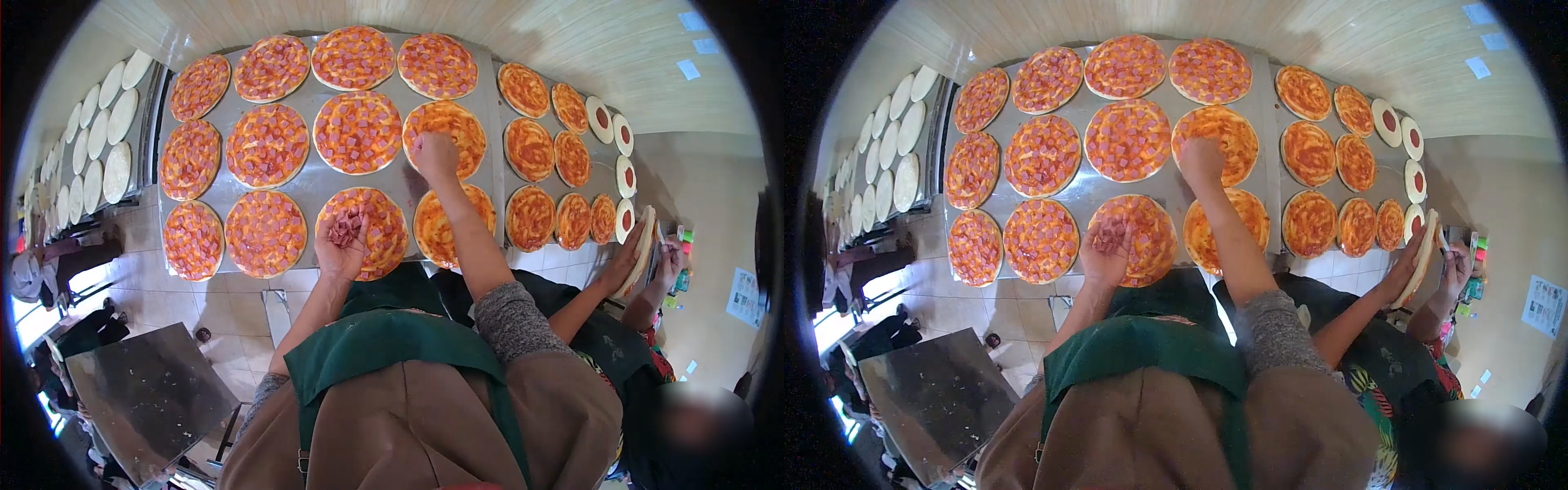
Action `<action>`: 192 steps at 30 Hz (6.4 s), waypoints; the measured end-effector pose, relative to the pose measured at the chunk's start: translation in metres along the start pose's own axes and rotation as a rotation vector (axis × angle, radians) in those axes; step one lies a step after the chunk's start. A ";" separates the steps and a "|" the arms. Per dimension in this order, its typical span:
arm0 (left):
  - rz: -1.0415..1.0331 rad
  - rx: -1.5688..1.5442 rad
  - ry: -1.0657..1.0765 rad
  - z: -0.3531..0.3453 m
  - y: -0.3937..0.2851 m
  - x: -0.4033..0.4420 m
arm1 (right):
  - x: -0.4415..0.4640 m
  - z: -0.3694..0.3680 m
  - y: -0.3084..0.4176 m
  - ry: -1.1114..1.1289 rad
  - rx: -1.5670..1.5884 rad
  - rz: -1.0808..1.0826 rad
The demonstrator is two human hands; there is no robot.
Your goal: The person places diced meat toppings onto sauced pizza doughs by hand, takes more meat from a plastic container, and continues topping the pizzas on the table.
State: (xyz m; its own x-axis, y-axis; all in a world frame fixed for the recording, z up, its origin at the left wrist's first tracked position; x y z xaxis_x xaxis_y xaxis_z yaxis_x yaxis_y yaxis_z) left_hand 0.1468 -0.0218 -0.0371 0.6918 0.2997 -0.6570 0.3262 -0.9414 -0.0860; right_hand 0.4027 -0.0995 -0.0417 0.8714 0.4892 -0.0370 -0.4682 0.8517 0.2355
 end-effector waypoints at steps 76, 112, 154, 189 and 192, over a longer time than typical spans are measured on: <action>0.095 0.139 -0.070 -0.013 0.029 0.019 | -0.068 -0.004 -0.064 -0.016 0.770 -0.165; 0.130 0.154 -0.040 -0.021 0.045 0.010 | -0.067 0.008 -0.086 -0.186 0.579 -0.154; 0.153 0.194 -0.004 -0.033 0.044 0.005 | -0.082 0.018 -0.122 0.058 1.634 -0.359; 0.162 0.256 0.062 -0.032 0.047 0.010 | -0.101 0.033 -0.011 0.475 1.574 -0.095; 0.144 0.241 0.055 -0.029 0.045 0.011 | -0.110 0.037 0.011 0.408 1.387 0.005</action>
State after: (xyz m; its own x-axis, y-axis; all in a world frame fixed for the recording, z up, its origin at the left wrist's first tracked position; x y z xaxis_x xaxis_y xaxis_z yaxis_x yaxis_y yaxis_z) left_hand 0.1882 -0.0566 -0.0268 0.7561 0.1620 -0.6341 0.0638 -0.9825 -0.1749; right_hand 0.3071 -0.1505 0.0009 0.6574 0.7118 -0.2472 0.2523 0.1011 0.9623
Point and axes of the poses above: each hand's wrist, its own x-axis towards the middle knuckle, its own z-axis out of the back of the hand, y = z × x, the point moved 4 cm from there along x, towards the middle knuckle, and after that the axes turned 4 degrees about x, right-handed, at the moved point
